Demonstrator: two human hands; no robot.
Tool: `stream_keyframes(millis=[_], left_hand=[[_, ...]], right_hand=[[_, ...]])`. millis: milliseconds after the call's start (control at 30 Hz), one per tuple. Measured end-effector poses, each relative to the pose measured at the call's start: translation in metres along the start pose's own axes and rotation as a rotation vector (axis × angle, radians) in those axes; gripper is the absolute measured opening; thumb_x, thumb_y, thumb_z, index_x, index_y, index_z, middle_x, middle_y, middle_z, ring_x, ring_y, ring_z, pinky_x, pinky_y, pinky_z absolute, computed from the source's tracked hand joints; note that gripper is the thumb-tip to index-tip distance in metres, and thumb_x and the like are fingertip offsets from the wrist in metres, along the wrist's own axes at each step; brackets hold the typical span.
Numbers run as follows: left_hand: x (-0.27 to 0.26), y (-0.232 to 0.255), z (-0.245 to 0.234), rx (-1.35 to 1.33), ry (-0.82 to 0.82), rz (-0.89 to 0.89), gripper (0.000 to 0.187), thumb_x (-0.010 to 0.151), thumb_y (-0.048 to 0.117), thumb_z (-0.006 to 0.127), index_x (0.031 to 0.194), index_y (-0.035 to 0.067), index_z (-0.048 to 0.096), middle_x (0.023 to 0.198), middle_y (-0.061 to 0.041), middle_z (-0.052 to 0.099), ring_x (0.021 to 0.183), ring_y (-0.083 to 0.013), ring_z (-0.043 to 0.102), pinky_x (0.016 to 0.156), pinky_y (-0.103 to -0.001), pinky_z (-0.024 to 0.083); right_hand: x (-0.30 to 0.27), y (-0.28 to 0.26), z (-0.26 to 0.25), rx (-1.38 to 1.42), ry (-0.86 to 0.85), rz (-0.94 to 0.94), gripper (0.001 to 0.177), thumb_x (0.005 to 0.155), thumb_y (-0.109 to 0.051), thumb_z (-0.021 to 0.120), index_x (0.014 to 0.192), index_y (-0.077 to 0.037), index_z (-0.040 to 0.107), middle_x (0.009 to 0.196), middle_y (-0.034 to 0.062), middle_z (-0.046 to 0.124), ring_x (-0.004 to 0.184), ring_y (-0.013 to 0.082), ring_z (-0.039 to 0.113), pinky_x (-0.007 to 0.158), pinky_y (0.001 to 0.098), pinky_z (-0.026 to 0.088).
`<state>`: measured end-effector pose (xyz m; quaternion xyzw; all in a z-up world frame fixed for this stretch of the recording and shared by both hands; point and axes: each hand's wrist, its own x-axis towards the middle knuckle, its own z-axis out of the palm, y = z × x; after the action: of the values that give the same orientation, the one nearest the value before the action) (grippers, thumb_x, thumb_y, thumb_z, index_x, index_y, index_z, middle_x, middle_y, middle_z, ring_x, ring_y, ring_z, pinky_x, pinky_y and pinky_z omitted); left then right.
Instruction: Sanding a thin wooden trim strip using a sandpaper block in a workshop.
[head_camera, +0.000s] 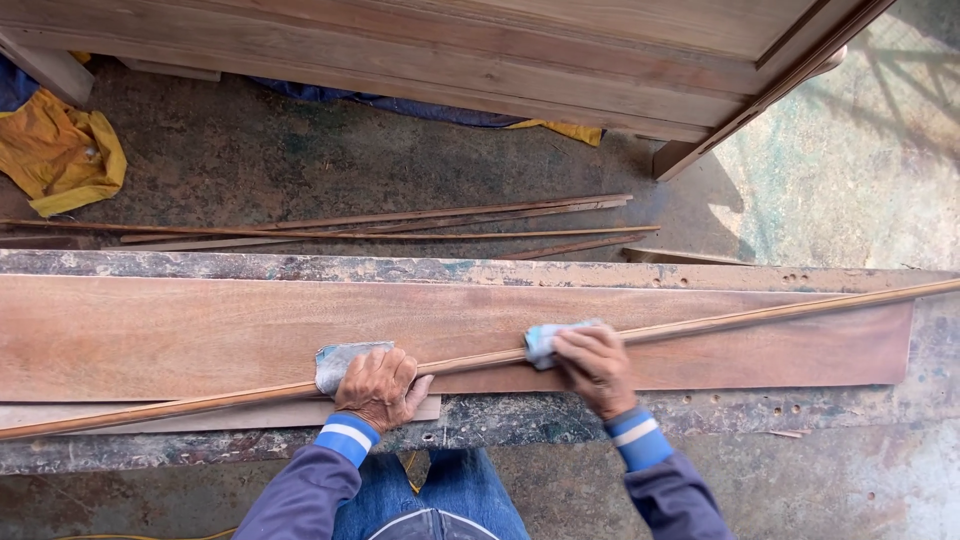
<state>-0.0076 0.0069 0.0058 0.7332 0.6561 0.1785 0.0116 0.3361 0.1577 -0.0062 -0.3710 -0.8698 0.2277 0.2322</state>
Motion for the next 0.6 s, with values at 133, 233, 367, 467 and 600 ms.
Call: stream_keyframes(millis=[133, 233, 367, 467, 600], left_hand=[[0.001, 0.002, 0.0, 0.038, 0.011, -0.008, 0.033, 0.08, 0.042, 0.074, 0.084, 0.013, 0.058, 0.082, -0.005, 0.055, 0.078, -0.0252, 0.057, 0.066, -0.041, 0.044], [-0.003, 0.004, -0.001, 0.002, -0.008, 0.006, 0.031, 0.081, 0.041, 0.074, 0.083, 0.014, 0.058, 0.082, -0.005, 0.055, 0.078, -0.0252, 0.057, 0.066, -0.041, 0.044], [0.001, 0.001, -0.001, 0.005, 0.002, 0.003, 0.032, 0.081, 0.042, 0.074, 0.084, 0.014, 0.059, 0.081, -0.005, 0.054, 0.077, -0.0254, 0.057, 0.066, -0.041, 0.044], [0.0, 0.001, -0.002, -0.009, 0.003, 0.004, 0.031, 0.082, 0.041, 0.074, 0.084, 0.014, 0.059, 0.081, -0.005, 0.054, 0.078, -0.025, 0.057, 0.066, -0.04, 0.044], [-0.001, 0.003, 0.001, 0.029, -0.003, -0.007, 0.034, 0.081, 0.043, 0.074, 0.084, 0.013, 0.059, 0.081, -0.005, 0.055, 0.076, -0.0252, 0.057, 0.065, -0.04, 0.044]], right_hand=[[0.031, -0.08, 0.059, 0.144, -0.011, -0.106, 0.025, 0.087, -0.015, 0.079, 0.112, -0.019, 0.077, 0.118, 0.0025, 0.077, 0.112, 0.0202, 0.067, 0.103, 0.0385, 0.05], [0.033, -0.081, 0.036, 0.14, -0.021, -0.131, 0.028, 0.087, -0.014, 0.078, 0.115, -0.016, 0.078, 0.12, 0.0025, 0.077, 0.114, 0.0202, 0.068, 0.109, 0.0431, 0.048], [0.028, -0.031, -0.014, 0.029, -0.066, -0.088, 0.027, 0.082, -0.02, 0.08, 0.109, -0.016, 0.079, 0.115, 0.0018, 0.077, 0.107, 0.02, 0.067, 0.102, 0.0433, 0.047], [0.017, -0.022, 0.002, 0.056, -0.03, -0.056, 0.027, 0.083, -0.019, 0.08, 0.11, -0.018, 0.079, 0.117, 0.0014, 0.077, 0.11, 0.0201, 0.067, 0.104, 0.0423, 0.048], [0.042, -0.094, 0.053, 0.204, -0.083, -0.101, 0.029, 0.083, -0.016, 0.081, 0.112, -0.016, 0.078, 0.117, 0.0022, 0.076, 0.111, 0.0218, 0.067, 0.107, 0.044, 0.047]])
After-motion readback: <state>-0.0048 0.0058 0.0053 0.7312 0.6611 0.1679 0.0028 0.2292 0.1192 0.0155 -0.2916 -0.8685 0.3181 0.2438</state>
